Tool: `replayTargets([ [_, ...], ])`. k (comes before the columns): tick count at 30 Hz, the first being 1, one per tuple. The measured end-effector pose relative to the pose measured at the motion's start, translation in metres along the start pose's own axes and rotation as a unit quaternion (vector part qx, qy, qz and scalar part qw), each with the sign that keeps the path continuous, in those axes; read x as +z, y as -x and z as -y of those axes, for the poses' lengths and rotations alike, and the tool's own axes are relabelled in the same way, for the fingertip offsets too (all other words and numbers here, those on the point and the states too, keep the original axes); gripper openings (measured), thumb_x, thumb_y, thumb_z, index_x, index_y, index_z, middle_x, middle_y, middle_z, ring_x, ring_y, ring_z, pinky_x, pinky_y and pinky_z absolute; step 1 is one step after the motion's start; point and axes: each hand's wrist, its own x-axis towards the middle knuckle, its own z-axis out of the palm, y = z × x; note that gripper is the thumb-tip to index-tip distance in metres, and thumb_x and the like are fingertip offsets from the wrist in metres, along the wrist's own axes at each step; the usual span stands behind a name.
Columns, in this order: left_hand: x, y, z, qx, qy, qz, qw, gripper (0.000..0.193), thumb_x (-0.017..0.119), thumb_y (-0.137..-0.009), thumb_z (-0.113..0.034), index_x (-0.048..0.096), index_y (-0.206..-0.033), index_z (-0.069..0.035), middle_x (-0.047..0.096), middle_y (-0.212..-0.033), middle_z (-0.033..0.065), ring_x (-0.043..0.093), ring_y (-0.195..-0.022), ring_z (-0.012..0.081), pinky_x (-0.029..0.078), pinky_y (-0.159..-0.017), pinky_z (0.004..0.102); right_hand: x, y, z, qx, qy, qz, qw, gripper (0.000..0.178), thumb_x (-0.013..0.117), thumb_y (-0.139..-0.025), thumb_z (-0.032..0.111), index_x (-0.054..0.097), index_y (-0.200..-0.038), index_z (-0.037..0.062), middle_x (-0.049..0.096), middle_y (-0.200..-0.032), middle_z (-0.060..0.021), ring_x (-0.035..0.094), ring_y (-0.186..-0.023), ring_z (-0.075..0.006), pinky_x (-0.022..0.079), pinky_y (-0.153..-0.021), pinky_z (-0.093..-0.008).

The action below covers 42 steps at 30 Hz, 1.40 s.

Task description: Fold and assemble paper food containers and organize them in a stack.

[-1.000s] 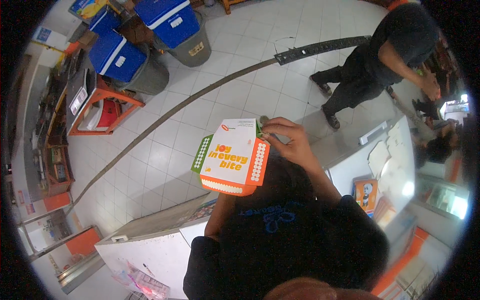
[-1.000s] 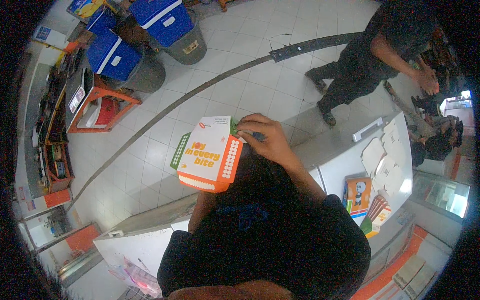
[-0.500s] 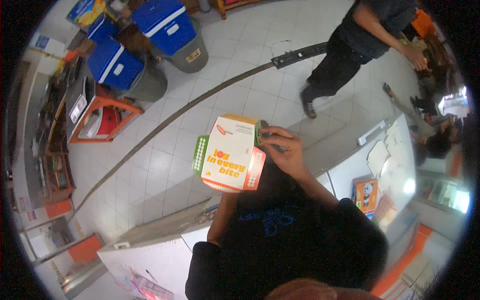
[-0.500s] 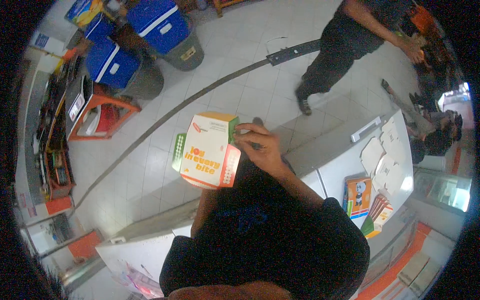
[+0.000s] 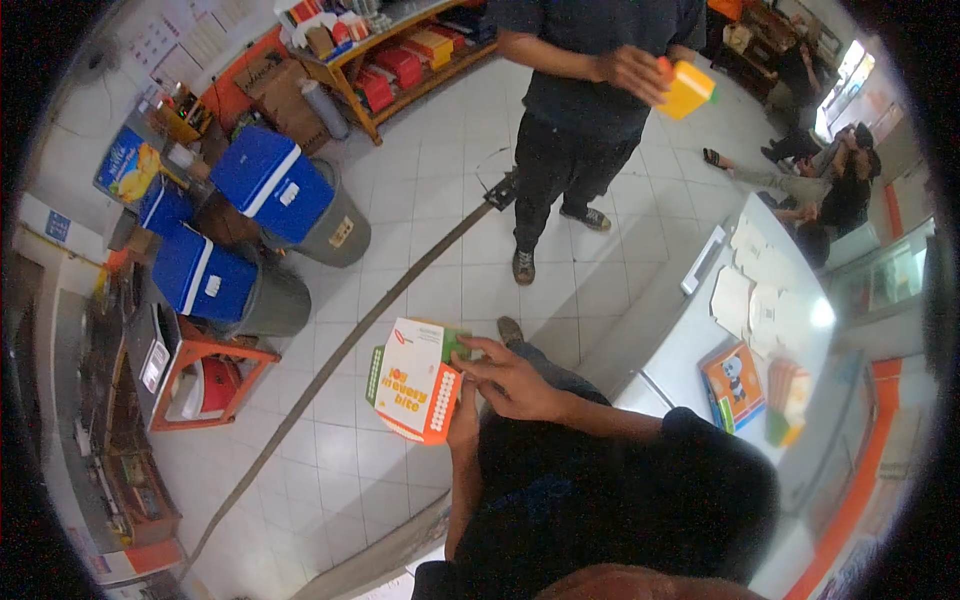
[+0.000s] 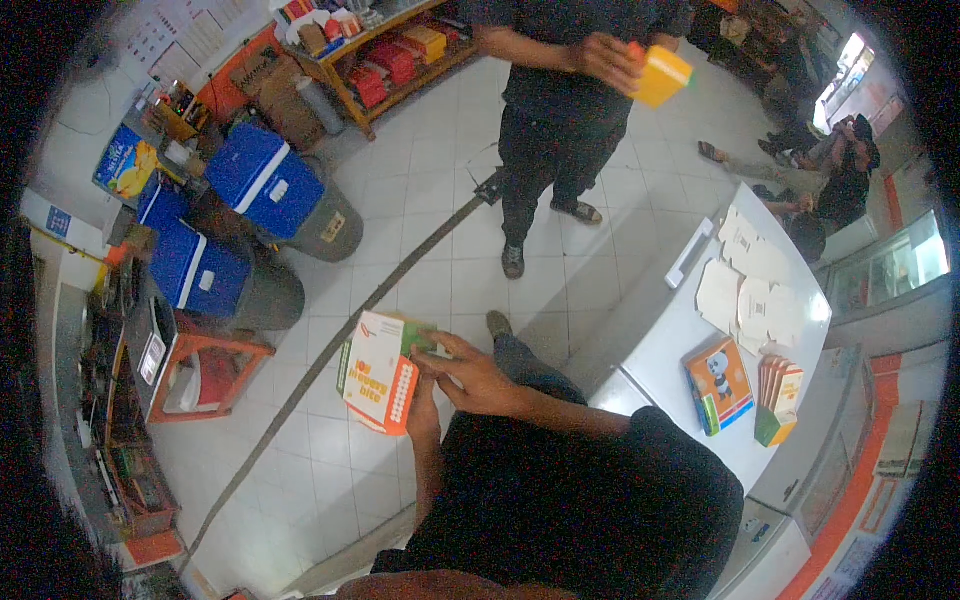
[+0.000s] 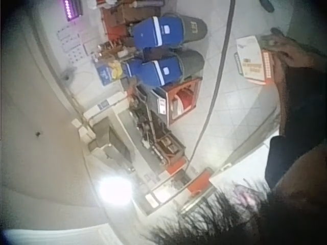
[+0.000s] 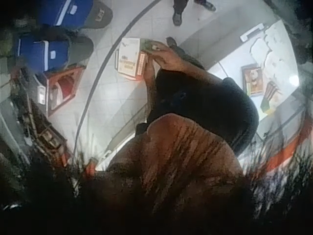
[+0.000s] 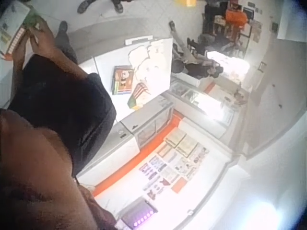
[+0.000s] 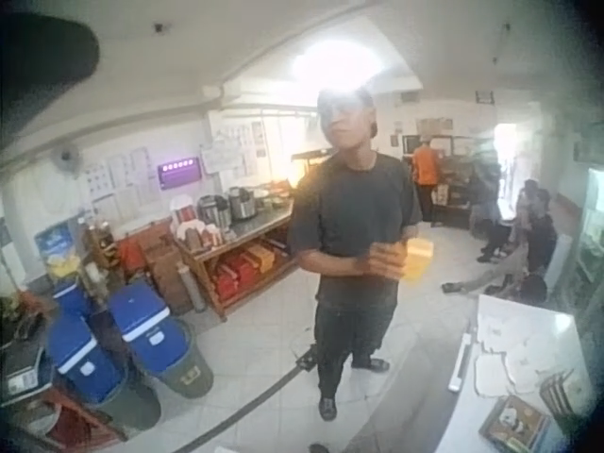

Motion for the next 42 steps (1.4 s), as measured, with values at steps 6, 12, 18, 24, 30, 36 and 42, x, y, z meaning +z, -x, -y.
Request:
replayTargets([
  [6, -0.012, -0.022, -0.013, 0.121, -0.07, -0.003, 0.99, 0.02, 0.069, -0.088, -0.011, 0.065, -0.103, 0.001, 0.067, -0.099, 0.0109, 0.062, -0.093, 0.0195, 0.049, -0.084, 0.032, -0.009, -0.003, -0.001, 0.2, -0.258, 0.099, 0.94, 0.047, 0.055, -0.087, 0.003, 0.046, -0.133, 0.0035, 0.054, -0.126, -0.0201, 0.052, -0.121, -0.0348, 0.042, -0.1, -0.0437],
  [12, -0.003, -0.008, -0.007, 0.105, -0.105, 0.15, 0.978, 0.013, 0.069, -0.082, -0.009, 0.065, -0.093, -0.004, 0.066, -0.084, 0.0132, 0.066, -0.077, 0.0287, 0.052, -0.069, 0.0369, -0.005, -0.012, 0.003, 0.006, 0.091, -0.017, 0.996, 0.053, 0.07, -0.08, 0.015, 0.05, -0.128, 0.0058, 0.06, -0.116, -0.0135, 0.059, -0.103, -0.0314, 0.046, -0.092, -0.0376],
  [18, 0.015, -0.003, -0.029, 0.185, -0.161, 0.235, 0.941, 0.028, 0.069, -0.083, -0.007, 0.063, -0.11, -0.002, 0.067, -0.099, 0.0106, 0.065, -0.094, 0.0217, 0.052, -0.081, 0.0349, -0.016, -0.009, -0.014, 0.13, -0.123, -0.005, 0.984, 0.034, 0.061, -0.084, 0.006, 0.065, -0.117, 0.0076, 0.059, -0.123, -0.013, 0.055, -0.115, -0.0334, 0.046, -0.097, -0.0424],
  [24, 0.005, -0.008, -0.048, -0.013, 0.208, 0.119, 0.971, 0.031, 0.063, -0.091, -0.007, 0.058, -0.119, 0.006, 0.065, -0.105, 0.0095, 0.059, -0.108, 0.0171, 0.042, -0.098, 0.0297, -0.011, -0.009, -0.016, -0.072, 0.046, -0.001, 0.996, 0.037, 0.06, -0.085, 0.0, 0.066, -0.12, 0.0095, 0.063, -0.115, -0.0114, 0.059, -0.11, -0.027, 0.052, -0.082, -0.0332],
  [30, -0.003, -0.014, -0.042, -0.078, 0.195, 0.058, 0.976, 0.021, 0.065, -0.091, -0.007, 0.063, -0.11, 0.005, 0.067, -0.099, 0.0081, 0.066, -0.089, 0.0145, 0.054, -0.083, 0.0275, -0.001, -0.003, -0.017, 0.086, -0.145, -0.035, 0.985, 0.025, 0.067, -0.087, 0.006, 0.069, -0.112, 0.0046, 0.067, -0.106, -0.0122, 0.065, -0.095, -0.0173, 0.051, -0.077, -0.0282],
  [36, 0.009, -0.01, -0.03, 0.136, 0.019, -0.004, 0.99, 0.012, 0.071, -0.086, -0.005, 0.07, -0.094, 0.003, 0.07, -0.093, 0.0105, 0.066, -0.084, 0.0135, 0.055, -0.072, 0.0252, -0.002, 0.001, -0.015, 0.292, -0.245, -0.067, 0.922, 0.021, 0.071, -0.085, 0.006, 0.07, -0.104, -0.0021, 0.069, -0.096, -0.0121, 0.065, -0.078, -0.0127, 0.051, -0.069, -0.0226],
  [42, 0.016, -0.002, -0.019, 0.176, -0.059, 0.018, 0.982, 0.022, 0.066, -0.085, 0.0, 0.066, -0.107, 0.003, 0.068, -0.102, 0.0154, 0.066, -0.092, 0.0226, 0.05, -0.083, 0.0322, -0.001, 0.0, -0.015, 0.064, -0.045, -0.046, 0.996, 0.018, 0.069, -0.085, 0.005, 0.071, -0.101, -0.0033, 0.068, -0.098, -0.0124, 0.065, -0.089, -0.0175, 0.051, -0.081, -0.0268],
])
